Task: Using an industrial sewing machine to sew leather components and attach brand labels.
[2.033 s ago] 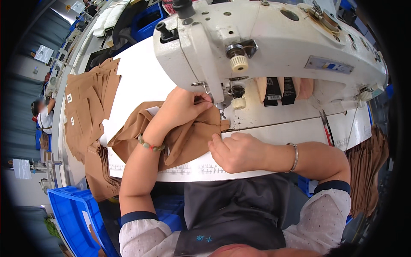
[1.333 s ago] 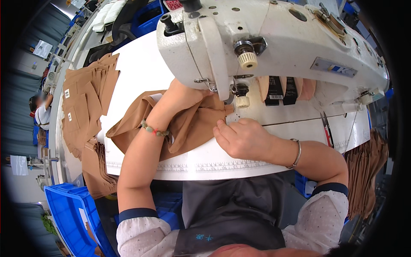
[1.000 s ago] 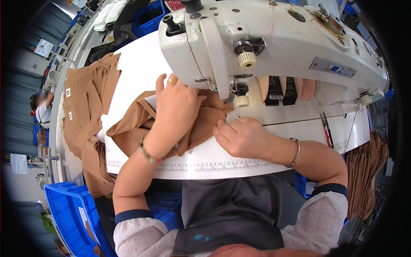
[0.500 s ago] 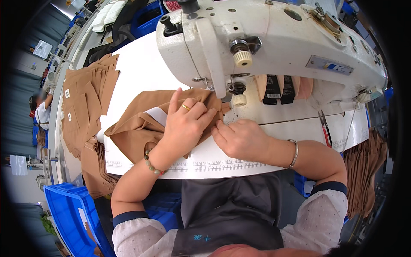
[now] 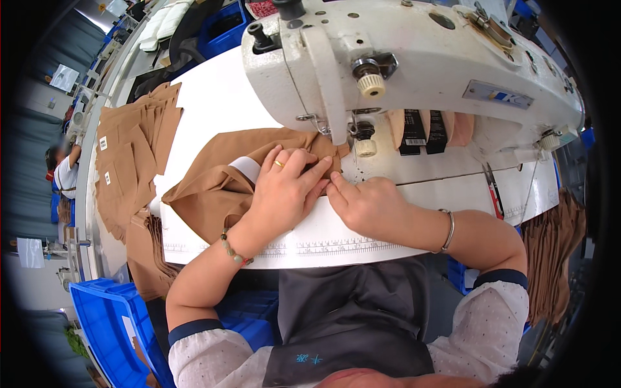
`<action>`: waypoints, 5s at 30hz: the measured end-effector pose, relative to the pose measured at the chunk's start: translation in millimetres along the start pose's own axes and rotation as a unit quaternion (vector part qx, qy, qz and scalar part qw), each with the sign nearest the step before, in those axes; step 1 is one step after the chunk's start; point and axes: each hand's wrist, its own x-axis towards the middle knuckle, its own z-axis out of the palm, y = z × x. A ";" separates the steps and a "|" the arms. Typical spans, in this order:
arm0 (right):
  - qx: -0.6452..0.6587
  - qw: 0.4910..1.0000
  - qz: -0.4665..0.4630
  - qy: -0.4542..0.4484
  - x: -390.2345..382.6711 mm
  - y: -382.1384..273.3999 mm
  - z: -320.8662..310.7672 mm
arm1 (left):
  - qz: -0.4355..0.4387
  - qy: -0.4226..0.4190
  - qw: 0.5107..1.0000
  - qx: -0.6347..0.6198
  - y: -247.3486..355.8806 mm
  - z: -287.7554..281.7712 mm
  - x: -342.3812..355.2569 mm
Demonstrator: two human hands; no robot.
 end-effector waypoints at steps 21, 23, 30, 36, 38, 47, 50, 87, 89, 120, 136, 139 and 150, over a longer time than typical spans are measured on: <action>0.021 0.999 0.028 0.038 16.8 25.1 15.5 | -0.045 0.042 0.998 -0.017 -47.2 23.5 35.4; 0.017 0.999 0.027 0.039 17.0 24.8 15.8 | -0.021 0.077 0.996 -0.025 -48.0 25.6 38.0; -0.003 1.000 0.022 -0.012 14.1 24.3 10.3 | -0.009 0.099 0.995 -0.025 -44.3 22.7 38.1; -0.004 1.000 0.016 -0.014 13.2 25.5 10.9 | -0.021 0.081 0.996 -0.017 -41.0 21.6 37.4; -0.005 1.000 0.015 -0.016 13.5 25.2 10.6 | -0.019 0.091 0.996 -0.014 -41.4 22.6 37.1; -0.001 1.000 0.022 0.009 12.3 24.6 15.4 | -0.078 0.075 0.994 0.024 -35.2 21.8 28.5; -0.002 1.000 0.020 0.015 12.6 24.3 13.5 | -0.113 0.060 0.991 0.033 -24.3 12.2 14.1; 0.235 0.882 0.359 0.194 -56.4 -28.6 -35.6 | -0.395 0.113 0.894 -0.176 -45.3 -52.5 -126.7; 0.243 0.878 0.362 0.196 -53.2 -28.7 -37.2 | -0.387 0.089 0.909 -0.124 -40.9 -50.2 -122.5; 0.555 0.615 0.542 0.142 -35.8 -33.0 -52.2 | -0.518 0.144 0.785 -0.309 -17.2 -67.6 -141.9; 0.706 0.540 0.374 0.265 -73.1 -3.9 -81.6 | -0.297 0.227 0.581 -0.723 -48.6 -82.5 -158.0; 0.629 0.649 0.379 0.200 -84.7 -11.9 -86.3 | -0.441 0.188 0.738 -0.475 -29.7 -80.5 -147.7; 0.153 0.975 0.159 -0.008 -30.6 -107.7 -80.0 | -0.435 0.154 0.886 -0.046 -21.4 -29.6 -145.7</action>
